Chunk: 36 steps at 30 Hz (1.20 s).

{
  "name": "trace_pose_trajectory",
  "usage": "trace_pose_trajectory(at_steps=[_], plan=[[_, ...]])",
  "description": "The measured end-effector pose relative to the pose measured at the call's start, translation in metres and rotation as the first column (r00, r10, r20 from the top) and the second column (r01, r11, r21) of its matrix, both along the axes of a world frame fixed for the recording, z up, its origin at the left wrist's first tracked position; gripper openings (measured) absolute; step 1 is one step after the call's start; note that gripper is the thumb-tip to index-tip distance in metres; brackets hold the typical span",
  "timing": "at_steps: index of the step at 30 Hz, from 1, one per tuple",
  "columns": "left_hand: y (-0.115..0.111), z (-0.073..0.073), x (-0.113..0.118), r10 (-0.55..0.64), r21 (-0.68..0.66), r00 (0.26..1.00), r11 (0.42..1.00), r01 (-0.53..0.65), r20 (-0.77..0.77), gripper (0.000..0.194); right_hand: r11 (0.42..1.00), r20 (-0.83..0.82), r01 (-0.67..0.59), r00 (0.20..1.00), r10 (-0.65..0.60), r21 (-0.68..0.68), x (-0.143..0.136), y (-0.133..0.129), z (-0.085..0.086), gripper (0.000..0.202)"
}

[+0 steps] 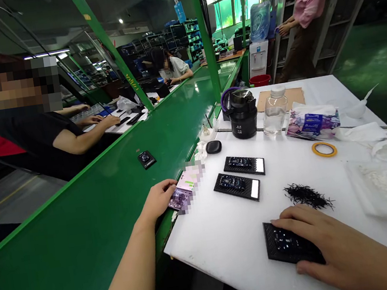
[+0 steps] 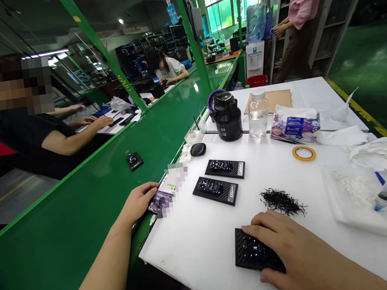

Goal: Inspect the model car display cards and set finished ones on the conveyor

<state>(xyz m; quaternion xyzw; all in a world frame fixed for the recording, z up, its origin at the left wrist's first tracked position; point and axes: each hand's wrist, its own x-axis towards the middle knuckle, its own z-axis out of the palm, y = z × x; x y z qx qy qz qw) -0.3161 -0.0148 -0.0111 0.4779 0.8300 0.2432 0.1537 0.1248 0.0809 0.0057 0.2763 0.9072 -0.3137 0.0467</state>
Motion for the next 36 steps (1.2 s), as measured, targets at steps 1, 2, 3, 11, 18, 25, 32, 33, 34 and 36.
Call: trace_pose_trajectory(at_steps=[1, 2, 3, 11, 18, 25, 32, 33, 34, 36], plan=[[0.000, 0.000, 0.000, -0.004, 0.002, 1.000, 1.000, 0.004, 0.005, 0.036, 1.000, -0.004, -0.001, 1.000, 0.001, -0.001, 0.000, 0.000, 0.001, 0.064], [0.000, 0.000, 0.000, -0.006, 0.003, 1.000, 1.000, 0.006, 0.008, 0.035, 1.000, -0.007, -0.002, 1.000, 0.002, -0.003, -0.001, 0.000, 0.001, 0.064], [0.000, 0.000, 0.000, -0.006, 0.003, 1.000, 1.000, 0.006, 0.009, 0.035, 1.000, -0.008, -0.003, 1.000, 0.002, -0.005, -0.002, 0.000, 0.002, 0.064], [-0.001, -0.003, -0.002, 0.031, -0.013, 0.999, 0.999, -0.031, -0.007, 0.037, 1.000, -0.010, -0.005, 1.000, 0.005, -0.011, -0.003, -0.001, 0.002, 0.064], [0.000, 0.000, 0.003, 0.021, -0.025, 0.999, 0.999, -0.022, -0.048, 0.036, 1.000, 0.001, 0.002, 1.000, -0.002, -0.021, -0.002, 0.000, 0.005, 0.064], [0.001, 0.005, 0.015, 0.012, -0.039, 0.995, 0.999, -0.016, -0.101, 0.033, 1.000, -0.014, -0.005, 1.000, 0.005, -0.007, -0.003, -0.001, 0.006, 0.062], [0.001, 0.009, 0.020, 0.002, -0.052, 0.991, 0.999, -0.010, -0.137, 0.032, 1.000, -0.037, -0.009, 0.999, 0.009, -0.005, -0.002, 0.000, 0.005, 0.063], [0.001, 0.009, 0.020, 0.001, -0.051, 0.990, 0.999, -0.008, -0.140, 0.033, 1.000, -0.043, -0.010, 0.999, 0.010, -0.001, -0.002, 0.000, 0.005, 0.063], [0.001, 0.009, 0.020, -0.001, -0.051, 0.990, 0.999, -0.006, -0.142, 0.033, 1.000, -0.048, -0.011, 0.999, 0.011, 0.002, -0.002, 0.000, 0.004, 0.063], [0.001, 0.008, 0.020, -0.006, -0.049, 0.989, 0.999, -0.001, -0.145, 0.033, 1.000, -0.058, -0.011, 0.998, 0.011, 0.008, -0.001, 0.000, 0.003, 0.063]])
